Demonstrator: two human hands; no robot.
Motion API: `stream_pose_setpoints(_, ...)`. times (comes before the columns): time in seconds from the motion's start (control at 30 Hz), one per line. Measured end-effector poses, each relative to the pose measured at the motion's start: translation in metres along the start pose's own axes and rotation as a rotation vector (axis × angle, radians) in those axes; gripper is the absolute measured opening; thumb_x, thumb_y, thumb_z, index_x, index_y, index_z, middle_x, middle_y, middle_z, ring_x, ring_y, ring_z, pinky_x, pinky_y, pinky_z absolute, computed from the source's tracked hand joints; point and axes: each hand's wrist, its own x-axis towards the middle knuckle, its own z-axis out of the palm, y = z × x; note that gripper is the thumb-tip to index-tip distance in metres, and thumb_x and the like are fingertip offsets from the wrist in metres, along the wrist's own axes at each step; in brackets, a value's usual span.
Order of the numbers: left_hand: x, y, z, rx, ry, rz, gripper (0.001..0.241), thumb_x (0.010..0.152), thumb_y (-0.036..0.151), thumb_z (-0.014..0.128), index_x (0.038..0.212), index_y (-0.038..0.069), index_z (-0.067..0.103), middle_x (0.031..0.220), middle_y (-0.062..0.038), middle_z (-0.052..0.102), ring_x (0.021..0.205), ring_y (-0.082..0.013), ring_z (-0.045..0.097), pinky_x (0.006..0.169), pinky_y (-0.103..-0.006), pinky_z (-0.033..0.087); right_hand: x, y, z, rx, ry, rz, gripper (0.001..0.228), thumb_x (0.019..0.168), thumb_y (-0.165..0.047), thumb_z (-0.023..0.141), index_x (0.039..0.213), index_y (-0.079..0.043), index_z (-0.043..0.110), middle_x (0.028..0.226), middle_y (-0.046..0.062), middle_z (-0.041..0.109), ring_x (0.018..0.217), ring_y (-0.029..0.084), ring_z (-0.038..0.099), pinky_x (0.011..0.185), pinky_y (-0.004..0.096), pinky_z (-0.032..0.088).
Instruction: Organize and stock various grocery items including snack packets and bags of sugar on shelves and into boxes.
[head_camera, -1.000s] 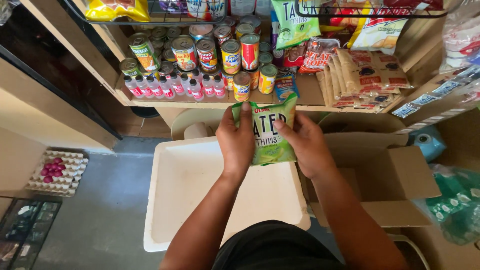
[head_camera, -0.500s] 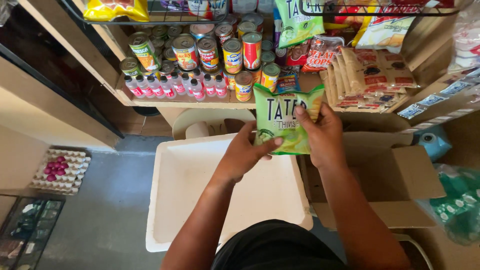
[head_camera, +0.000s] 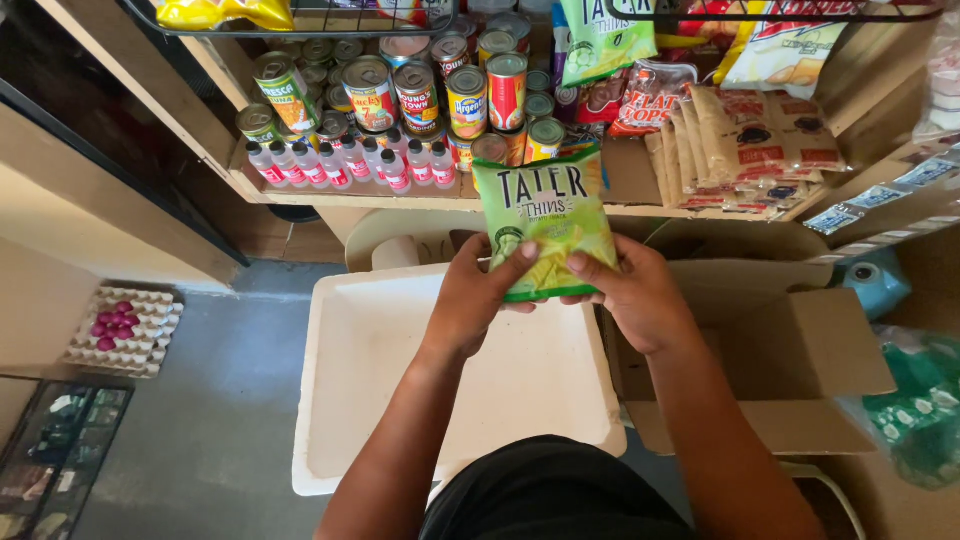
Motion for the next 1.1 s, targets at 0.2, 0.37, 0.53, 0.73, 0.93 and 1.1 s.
stream_pose_setpoints(0.2,-0.003,0.008,-0.006,0.024,-0.127,-0.007,0.054,0.087,0.03,0.077,0.127,-0.001,0.058,0.107,-0.011,0.075,0.089,-0.0178,0.074,0.069,-0.0332,0.063,0.002,0.008,-0.007,-0.025,-0.043,-0.035,0.045,0.09,-0.021,0.076,0.127,0.002,0.063,0.112,0.011,0.074,0.096,0.022,0.07,0.078,0.041,0.061)
stream_pose_setpoints(0.37,0.001,-0.006,-0.012,0.078,-0.137,0.104,0.051,0.089,0.03,0.077,0.128,0.001,0.059,0.109,-0.009,0.074,0.093,-0.0168,0.071,0.072,-0.0326,0.06,-0.004,-0.003,-0.001,-0.093,-0.079,0.003,0.048,0.088,-0.021,0.074,0.13,-0.004,0.061,0.115,0.007,0.072,0.1,0.02,0.07,0.076,0.041,0.062)
stream_pose_setpoints(0.53,-0.002,-0.005,-0.008,0.133,-0.104,0.135,0.054,0.09,0.03,0.078,0.13,-0.001,0.06,0.107,-0.01,0.074,0.09,-0.0169,0.069,0.07,-0.0316,0.057,-0.002,0.0,-0.004,-0.026,-0.063,0.039,0.041,0.093,-0.024,0.069,0.128,-0.003,0.064,0.114,0.007,0.075,0.1,0.019,0.071,0.078,0.04,0.063)
stream_pose_setpoints(0.73,0.0,-0.007,-0.008,0.187,-0.02,0.157,0.064,0.091,0.031,0.077,0.139,-0.001,0.049,0.117,-0.009,0.069,0.109,-0.0151,0.066,0.09,-0.0311,0.056,-0.002,0.006,-0.005,-0.009,0.005,-0.002,0.031,0.095,-0.019,0.069,0.121,-0.002,0.067,0.11,0.007,0.074,0.095,0.019,0.072,0.079,0.042,0.063)
stream_pose_setpoints(0.93,0.0,-0.003,-0.01,-0.073,-0.079,0.162,0.047,0.095,0.023,0.074,0.128,-0.007,0.06,0.114,-0.011,0.073,0.103,-0.0146,0.067,0.092,-0.0308,0.054,0.0,0.01,-0.009,-0.052,-0.01,-0.025,0.037,0.092,-0.016,0.072,0.126,-0.003,0.066,0.113,0.006,0.074,0.099,0.018,0.07,0.081,0.041,0.06)
stream_pose_setpoints(1.1,0.002,-0.009,-0.013,-0.028,-0.044,0.191,0.041,0.094,0.02,0.074,0.124,-0.005,0.063,0.111,-0.01,0.074,0.1,-0.0128,0.067,0.089,-0.0288,0.055,-0.003,0.004,-0.005,-0.113,-0.112,-0.179,0.048,0.09,-0.015,0.075,0.134,-0.002,0.06,0.126,0.005,0.069,0.117,0.013,0.063,0.102,0.032,0.05)
